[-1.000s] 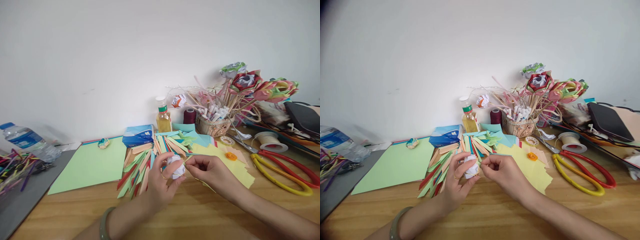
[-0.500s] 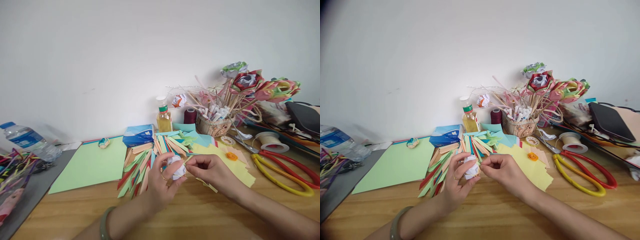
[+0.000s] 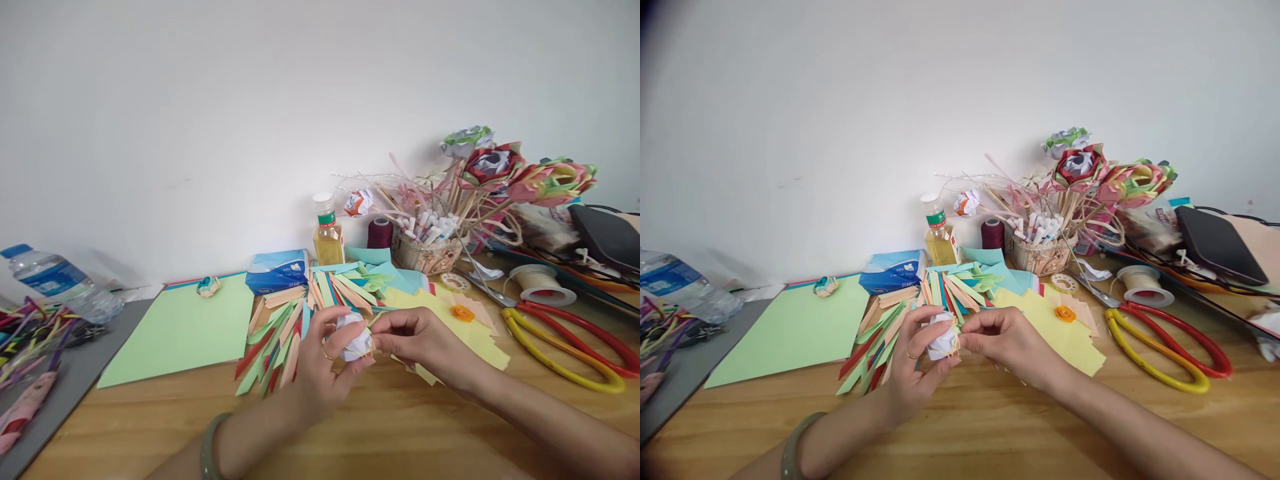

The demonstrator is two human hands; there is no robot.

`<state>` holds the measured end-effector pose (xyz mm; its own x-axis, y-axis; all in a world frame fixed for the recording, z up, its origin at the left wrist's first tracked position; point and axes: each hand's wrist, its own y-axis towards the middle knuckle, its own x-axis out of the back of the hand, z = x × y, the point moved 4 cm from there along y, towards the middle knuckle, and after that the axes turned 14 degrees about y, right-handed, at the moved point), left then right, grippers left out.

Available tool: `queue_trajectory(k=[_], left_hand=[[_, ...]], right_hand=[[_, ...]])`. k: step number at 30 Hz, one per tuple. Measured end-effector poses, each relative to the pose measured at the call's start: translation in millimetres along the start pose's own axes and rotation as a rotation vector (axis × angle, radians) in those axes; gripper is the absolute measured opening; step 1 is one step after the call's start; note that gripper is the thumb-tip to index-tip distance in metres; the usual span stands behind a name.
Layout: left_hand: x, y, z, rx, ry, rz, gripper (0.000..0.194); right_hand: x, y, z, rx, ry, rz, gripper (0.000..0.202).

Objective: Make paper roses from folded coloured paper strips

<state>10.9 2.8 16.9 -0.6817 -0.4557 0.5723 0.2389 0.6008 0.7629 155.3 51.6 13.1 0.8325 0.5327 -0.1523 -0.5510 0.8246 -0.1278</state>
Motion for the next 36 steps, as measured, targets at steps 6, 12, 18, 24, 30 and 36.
queue_trajectory(k=[6, 12, 18, 24, 30, 36], left_hand=[[-1.3, -1, 4, 0.044, -0.005, 0.023, 0.040], [-3.0, -1, 4, 0.063, -0.040, 0.034, 0.039], [-5.3, -2, 7, 0.122, -0.177, 0.046, 0.039], [-9.0, -4, 14, 0.208, -0.273, 0.064, 0.040], [-5.1, -1, 6, 0.093, -0.100, 0.037, 0.039], [-5.0, -1, 3, 0.047, 0.018, 0.036, 0.038]], right_hand=[[-1, 0, 8, 0.036, 0.093, 0.002, 0.027], [-1, 0, 9, -0.001, 0.049, -0.045, 0.028], [2, 3, 1, -0.063, 0.073, 0.032, 0.039], [1, 1, 2, -0.051, 0.047, 0.008, 0.039], [-1, 0, 1, -0.049, -0.009, -0.087, 0.033], [-3, -1, 0, -0.024, -0.017, -0.117, 0.028]])
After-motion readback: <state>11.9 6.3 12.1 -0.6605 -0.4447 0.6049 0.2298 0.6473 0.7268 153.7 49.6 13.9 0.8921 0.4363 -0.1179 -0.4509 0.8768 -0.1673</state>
